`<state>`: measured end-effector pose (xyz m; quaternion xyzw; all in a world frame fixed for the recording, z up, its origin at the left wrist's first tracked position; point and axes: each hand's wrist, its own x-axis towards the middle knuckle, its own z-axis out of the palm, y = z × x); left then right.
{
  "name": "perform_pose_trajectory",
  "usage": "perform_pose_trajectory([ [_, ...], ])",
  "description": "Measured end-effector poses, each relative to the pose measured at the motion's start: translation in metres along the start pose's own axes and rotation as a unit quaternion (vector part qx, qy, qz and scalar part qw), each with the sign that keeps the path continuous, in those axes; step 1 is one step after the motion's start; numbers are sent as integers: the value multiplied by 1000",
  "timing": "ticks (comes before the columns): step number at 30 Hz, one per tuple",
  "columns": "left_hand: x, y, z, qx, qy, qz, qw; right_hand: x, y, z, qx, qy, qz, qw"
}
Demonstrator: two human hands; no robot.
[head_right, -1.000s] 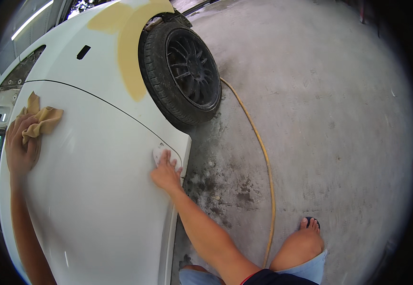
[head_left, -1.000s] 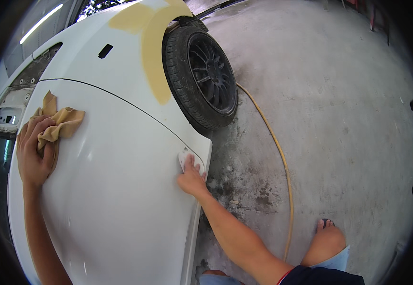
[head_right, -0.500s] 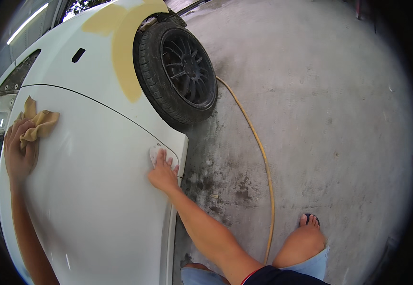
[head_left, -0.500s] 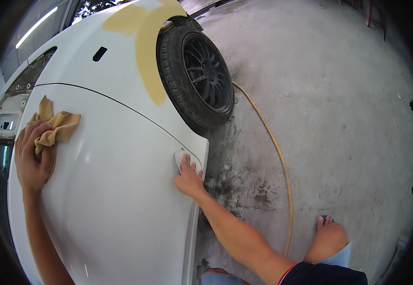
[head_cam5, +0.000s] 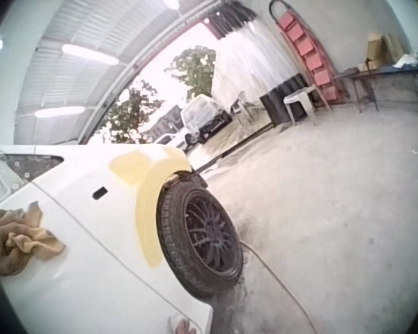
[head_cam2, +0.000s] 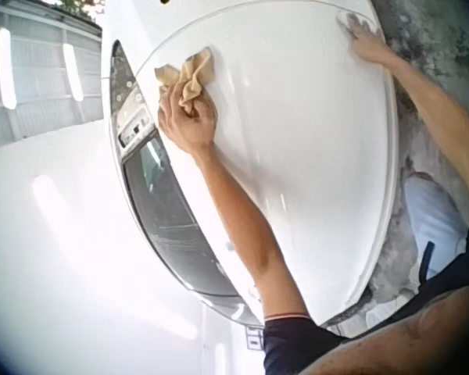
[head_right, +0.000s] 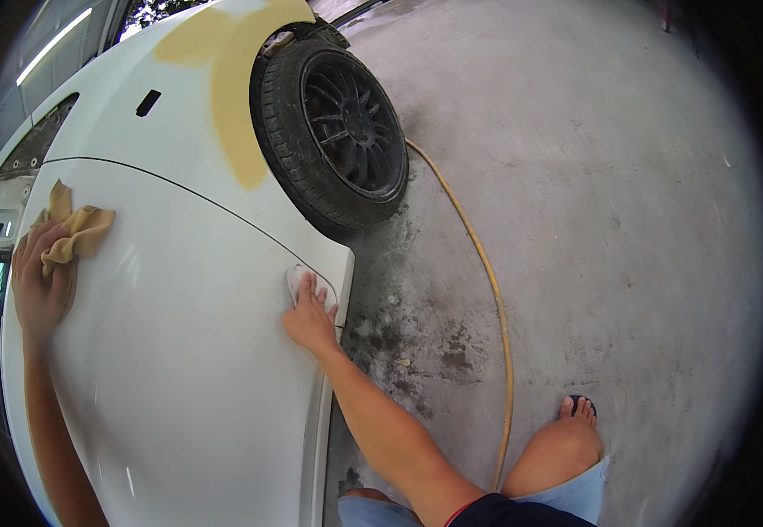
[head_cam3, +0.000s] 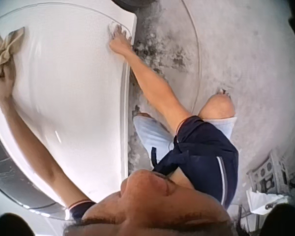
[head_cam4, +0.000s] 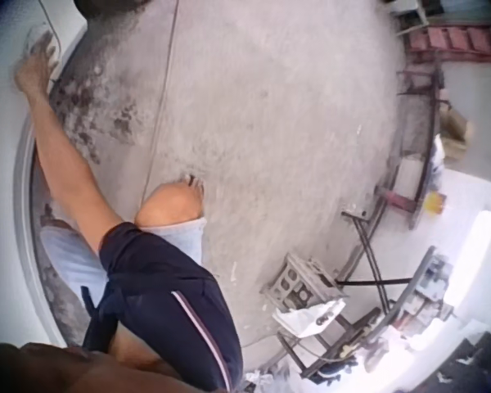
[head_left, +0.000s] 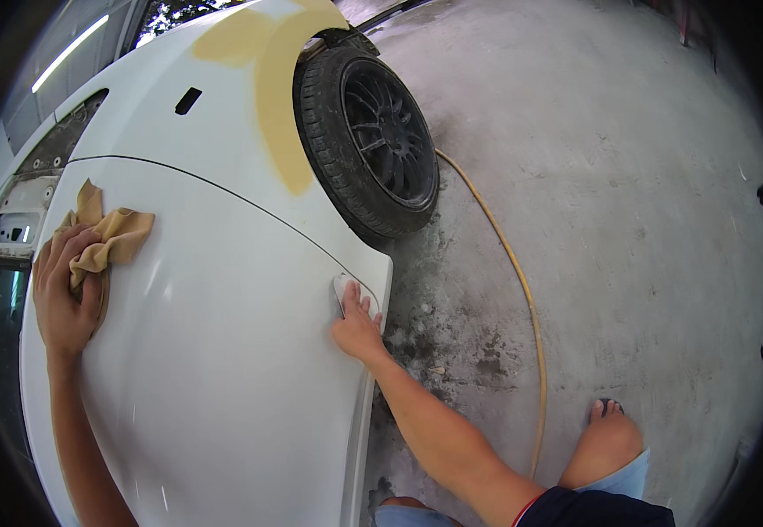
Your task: The person sands the lower edge of a white car door with a sanding disc while holding a cloth in the other hand. The person repeatedly wipes the sanded area with the cloth and continues sanding the same spot.
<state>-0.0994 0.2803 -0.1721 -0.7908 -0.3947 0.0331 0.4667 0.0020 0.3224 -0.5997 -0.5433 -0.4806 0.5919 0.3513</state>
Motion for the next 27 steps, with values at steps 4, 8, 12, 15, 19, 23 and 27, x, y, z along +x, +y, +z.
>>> perform_pose_trajectory([
  [4,0,0,0,15,9,28,999,-3,-2,2,175,11,-219,960],
  [8,1,0,1,2,3,7,1000,-3,2,1,17,3,-20,1000],
  [12,2,-1,1,1,7,16,1000,-3,6,2,130,-4,-208,970],
  [15,0,-1,1,15,9,13,1000,-5,3,-1,43,-5,-76,996],
  [19,0,-1,4,19,10,-4,1000,-5,-9,-3,103,-9,-172,980],
  [23,0,0,2,11,25,6,1000,-2,-4,-1,41,5,-93,995],
  [27,1,1,-1,-22,17,-8,1000,0,4,4,70,13,-148,986],
])
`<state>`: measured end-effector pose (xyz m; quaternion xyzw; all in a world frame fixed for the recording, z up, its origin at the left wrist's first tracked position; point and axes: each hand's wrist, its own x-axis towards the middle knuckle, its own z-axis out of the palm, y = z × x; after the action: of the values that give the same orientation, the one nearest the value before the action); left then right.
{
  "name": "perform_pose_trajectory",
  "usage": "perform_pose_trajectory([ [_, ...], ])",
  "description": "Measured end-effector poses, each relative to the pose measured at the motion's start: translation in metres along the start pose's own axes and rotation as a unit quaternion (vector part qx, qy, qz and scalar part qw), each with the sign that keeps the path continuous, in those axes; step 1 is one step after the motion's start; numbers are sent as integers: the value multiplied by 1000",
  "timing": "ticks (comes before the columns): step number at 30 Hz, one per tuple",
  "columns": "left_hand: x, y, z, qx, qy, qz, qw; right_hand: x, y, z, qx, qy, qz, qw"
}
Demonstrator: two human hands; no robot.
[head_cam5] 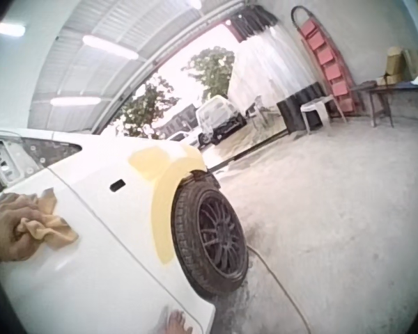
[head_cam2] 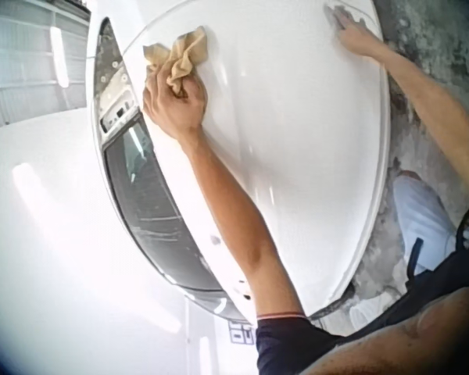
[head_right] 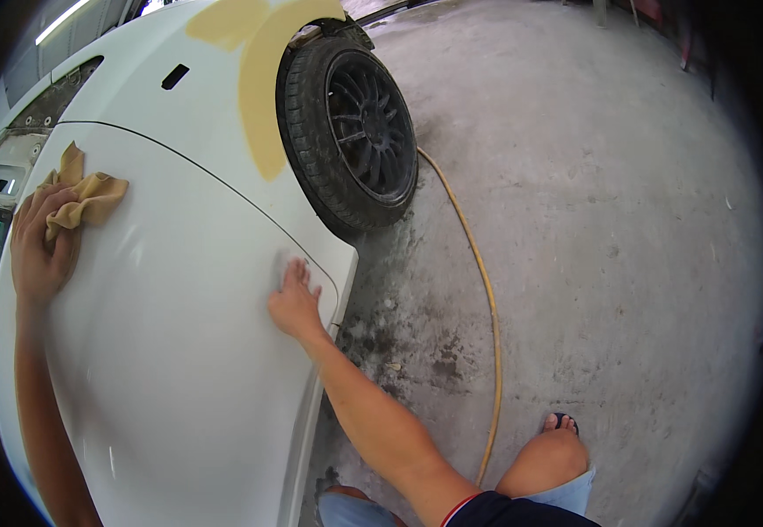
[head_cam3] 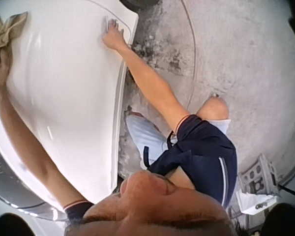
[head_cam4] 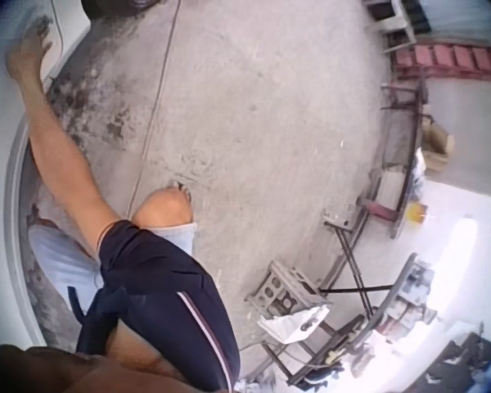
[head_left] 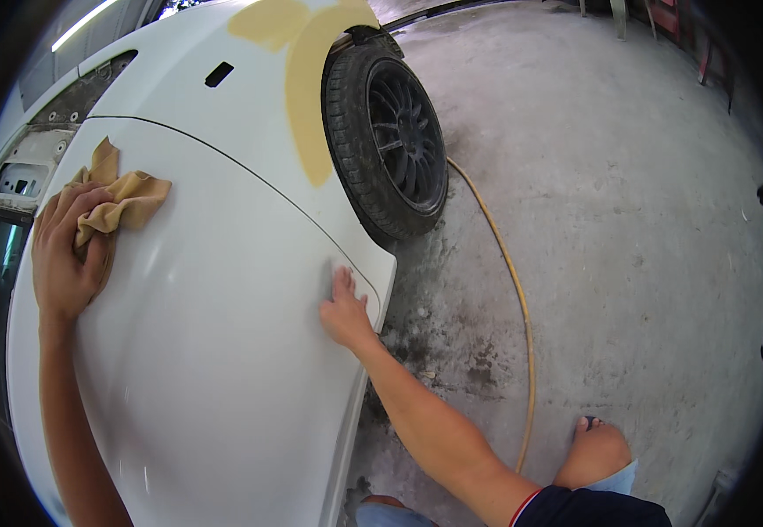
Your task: The person sands the lower edge of a white car door with a sanding disc while holding a cloth in the other hand. The person repeatedly wipes the sanded area with the cloth and continues sanding the same spot.
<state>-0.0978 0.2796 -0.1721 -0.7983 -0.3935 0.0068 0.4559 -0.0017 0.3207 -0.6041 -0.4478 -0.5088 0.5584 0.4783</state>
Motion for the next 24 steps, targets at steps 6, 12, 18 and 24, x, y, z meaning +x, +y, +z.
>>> perform_pose_trajectory([
  [6,0,0,2,24,2,3,1000,1,-13,-7,-119,-22,168,978],
  [12,0,1,2,37,-5,5,999,9,-4,-9,-12,24,25,999],
  [18,2,0,3,35,-16,12,999,6,-10,-13,22,26,-69,997],
  [24,-10,-29,6,79,-56,33,995,-2,59,-52,299,22,57,952],
])
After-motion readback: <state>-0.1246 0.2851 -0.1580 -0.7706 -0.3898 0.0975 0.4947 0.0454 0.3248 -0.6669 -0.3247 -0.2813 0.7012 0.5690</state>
